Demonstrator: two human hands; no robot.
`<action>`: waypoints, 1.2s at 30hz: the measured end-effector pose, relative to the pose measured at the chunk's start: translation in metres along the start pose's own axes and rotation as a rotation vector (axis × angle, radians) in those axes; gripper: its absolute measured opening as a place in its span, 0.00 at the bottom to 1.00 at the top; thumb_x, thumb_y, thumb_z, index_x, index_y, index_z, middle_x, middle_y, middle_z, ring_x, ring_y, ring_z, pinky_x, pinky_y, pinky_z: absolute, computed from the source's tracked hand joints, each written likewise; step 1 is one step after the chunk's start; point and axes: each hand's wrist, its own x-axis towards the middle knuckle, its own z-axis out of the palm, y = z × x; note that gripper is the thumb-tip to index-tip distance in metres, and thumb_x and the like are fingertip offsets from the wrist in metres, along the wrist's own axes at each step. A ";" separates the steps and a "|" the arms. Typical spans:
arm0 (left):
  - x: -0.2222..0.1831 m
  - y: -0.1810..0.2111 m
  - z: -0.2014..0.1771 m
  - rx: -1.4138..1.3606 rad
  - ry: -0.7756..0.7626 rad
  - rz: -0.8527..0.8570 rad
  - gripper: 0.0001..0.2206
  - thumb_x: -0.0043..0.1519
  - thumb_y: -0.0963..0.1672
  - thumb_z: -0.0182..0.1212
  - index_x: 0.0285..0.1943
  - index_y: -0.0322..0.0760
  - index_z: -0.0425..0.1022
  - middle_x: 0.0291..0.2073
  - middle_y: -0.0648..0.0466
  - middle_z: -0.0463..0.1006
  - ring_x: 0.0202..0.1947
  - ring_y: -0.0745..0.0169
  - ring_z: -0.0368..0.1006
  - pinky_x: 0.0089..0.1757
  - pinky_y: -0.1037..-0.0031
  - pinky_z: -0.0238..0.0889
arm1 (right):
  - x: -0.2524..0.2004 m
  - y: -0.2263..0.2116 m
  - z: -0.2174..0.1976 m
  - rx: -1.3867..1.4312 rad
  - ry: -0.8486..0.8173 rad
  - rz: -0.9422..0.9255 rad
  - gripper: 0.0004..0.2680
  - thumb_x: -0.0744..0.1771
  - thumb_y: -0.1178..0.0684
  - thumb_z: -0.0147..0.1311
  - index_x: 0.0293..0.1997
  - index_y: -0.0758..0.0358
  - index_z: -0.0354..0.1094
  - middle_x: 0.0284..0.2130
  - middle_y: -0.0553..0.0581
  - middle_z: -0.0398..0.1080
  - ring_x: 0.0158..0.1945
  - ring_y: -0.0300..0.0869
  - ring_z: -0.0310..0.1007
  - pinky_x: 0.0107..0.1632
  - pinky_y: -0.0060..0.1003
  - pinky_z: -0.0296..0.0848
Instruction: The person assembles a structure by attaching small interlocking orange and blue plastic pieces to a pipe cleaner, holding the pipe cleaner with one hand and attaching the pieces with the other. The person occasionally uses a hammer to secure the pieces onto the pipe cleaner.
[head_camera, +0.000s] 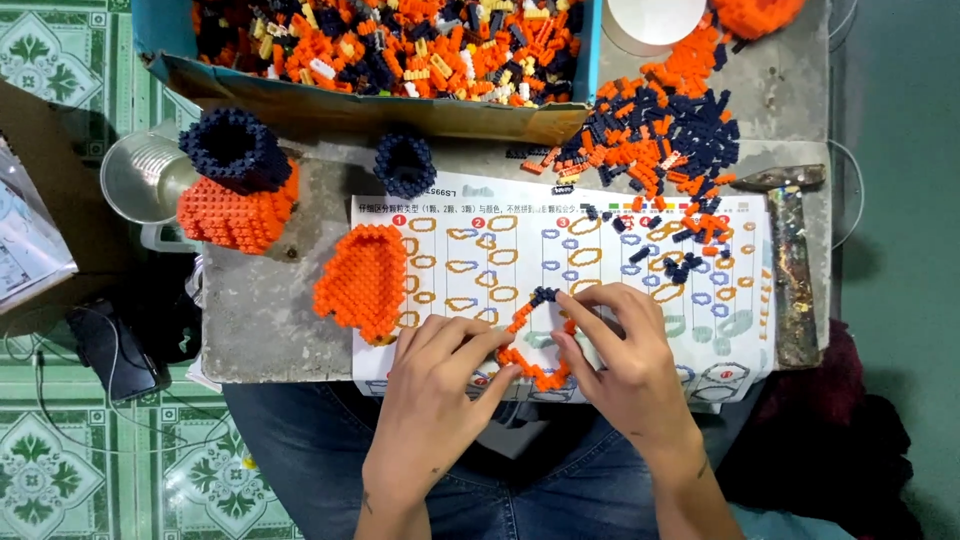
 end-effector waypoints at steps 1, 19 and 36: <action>-0.001 0.000 -0.002 0.002 -0.002 -0.005 0.14 0.59 0.45 0.78 0.52 0.39 0.89 0.44 0.58 0.84 0.46 0.62 0.74 0.51 0.67 0.62 | 0.000 0.001 0.001 0.005 -0.004 0.002 0.15 0.64 0.61 0.72 0.57 0.67 0.82 0.52 0.59 0.77 0.58 0.49 0.75 0.62 0.43 0.75; 0.000 -0.004 -0.019 -0.130 -0.040 0.049 0.05 0.57 0.42 0.78 0.40 0.39 0.90 0.39 0.60 0.87 0.37 0.64 0.77 0.45 0.71 0.69 | -0.009 0.014 0.009 0.049 0.019 0.017 0.14 0.61 0.57 0.74 0.52 0.63 0.85 0.49 0.57 0.78 0.60 0.52 0.73 0.61 0.45 0.77; 0.004 -0.002 -0.018 -0.163 -0.069 0.147 0.04 0.57 0.40 0.79 0.39 0.38 0.90 0.26 0.60 0.76 0.27 0.67 0.67 0.38 0.74 0.61 | -0.008 0.017 0.002 0.214 0.147 0.102 0.09 0.61 0.69 0.65 0.44 0.74 0.82 0.40 0.63 0.81 0.47 0.49 0.79 0.50 0.39 0.79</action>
